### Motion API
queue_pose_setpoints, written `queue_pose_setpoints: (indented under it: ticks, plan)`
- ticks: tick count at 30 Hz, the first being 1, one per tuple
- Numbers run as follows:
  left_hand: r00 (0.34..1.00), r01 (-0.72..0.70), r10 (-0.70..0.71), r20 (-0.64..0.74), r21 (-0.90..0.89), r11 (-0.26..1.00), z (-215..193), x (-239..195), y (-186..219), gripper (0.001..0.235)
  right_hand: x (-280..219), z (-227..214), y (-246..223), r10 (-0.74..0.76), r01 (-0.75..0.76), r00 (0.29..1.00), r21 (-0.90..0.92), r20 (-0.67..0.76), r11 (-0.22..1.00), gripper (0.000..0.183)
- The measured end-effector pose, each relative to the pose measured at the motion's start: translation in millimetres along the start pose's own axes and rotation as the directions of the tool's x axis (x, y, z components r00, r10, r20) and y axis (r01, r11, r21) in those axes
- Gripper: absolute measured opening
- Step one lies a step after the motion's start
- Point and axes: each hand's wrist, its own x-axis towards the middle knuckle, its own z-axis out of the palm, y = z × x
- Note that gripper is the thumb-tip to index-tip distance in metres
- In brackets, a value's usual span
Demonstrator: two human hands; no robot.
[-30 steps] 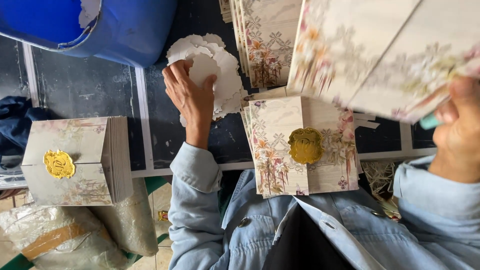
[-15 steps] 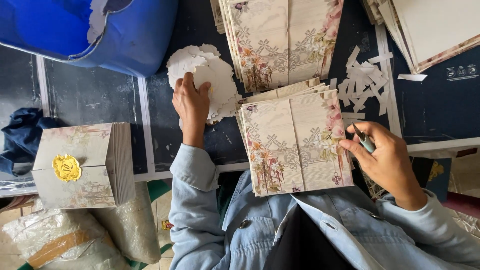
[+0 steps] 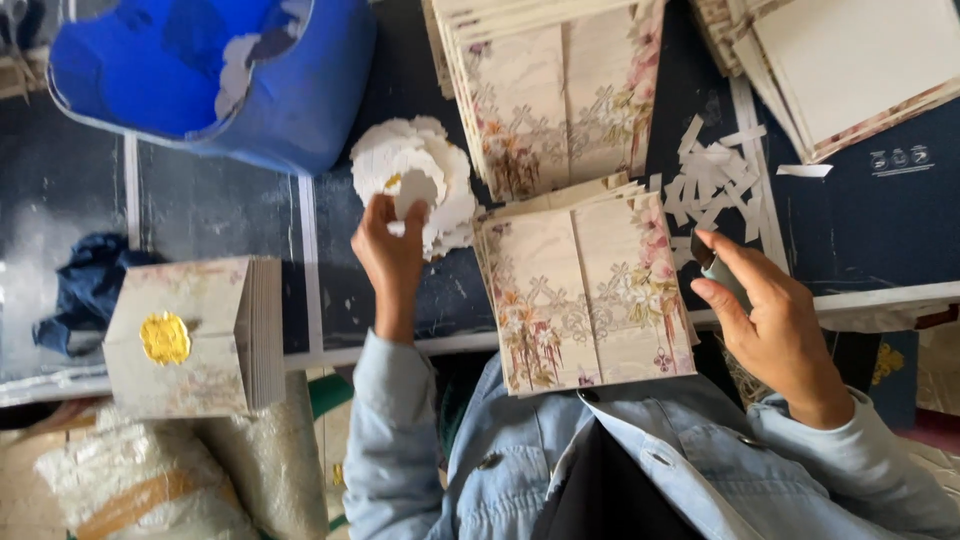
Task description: The person applies glue to the back of decorative paper cutouts and adheres them to the center of small cards. They handle stacks of cards and paper cutouts, using a glue stick to attach the decorations one by one.
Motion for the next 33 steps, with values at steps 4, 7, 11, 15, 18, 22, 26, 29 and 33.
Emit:
queue_pose_setpoints:
  ticks: [4, 7, 11, 15, 18, 22, 26, 29, 33]
  plan:
    - [0.988, 0.143, -0.106, 0.111, -0.424, 0.894, -5.1, -41.6, 67.2, 0.02, 8.9, 8.4, -14.2, -0.085, 0.085, 0.996, -0.008, 0.037, 0.996, 0.041]
    - [0.963, 0.188, -0.005, 0.268, -0.66, 0.727, -0.9, -64.5, 108.5, 0.013, 15.2, 38.7, -16.2, -0.177, 0.179, 0.984, -0.039, 0.034, 0.983, 0.046]
    - [0.938, 0.099, 0.174, 0.299, -0.713, 0.694, 3.0, -90.3, 128.6, 0.024, 38.2, 36.8, -49.7, -0.208, 0.213, 0.977, -0.112, 0.057, 0.971, 0.05]
    - [0.951, 0.014, 0.216, 0.222, -0.728, 0.686, -0.1, -95.7, 137.2, 0.028, 36.8, 44.6, -45.7, -0.187, 0.196, 0.979, -0.14, 0.076, 0.97, 0.049]
    - [0.944, 0.032, 0.228, 0.24, -0.752, 0.658, 7.5, -100.0, 134.4, 0.028, 30.6, 52.6, -29.6, -0.104, 0.104, 0.995, 0.009, 0.002, 0.994, 0.044]
    - [0.924, 0.224, 0.178, 0.338, -0.857, 0.465, 23.5, -105.7, 116.6, 0.024, 37.3, 32.9, -3.0, -0.058, 0.07, 0.991, 0.101, -0.123, 0.992, 0.036]
    - [0.917, 0.328, 0.096, 0.387, -0.869, 0.37, 8.9, -95.4, 127.4, 0.025, 49.8, -0.1, 22.6, 0.292, -0.276, 0.956, -0.334, -0.002, 0.902, 0.041]
    - [0.921, 0.326, 0.078, 0.382, -0.864, 0.384, 25.1, -102.0, 113.9, 0.025, 43.6, 10.5, 17.1, -0.08, 0.034, 0.985, -0.288, -0.15, 0.957, 0.052]
    - [0.914, 0.338, 0.083, 0.397, -0.86, 0.382, 28.7, -105.2, 124.2, 0.026, 34.0, 51.5, -12.6, -0.256, 0.23, 0.959, -0.188, -0.124, 0.955, 0.071]
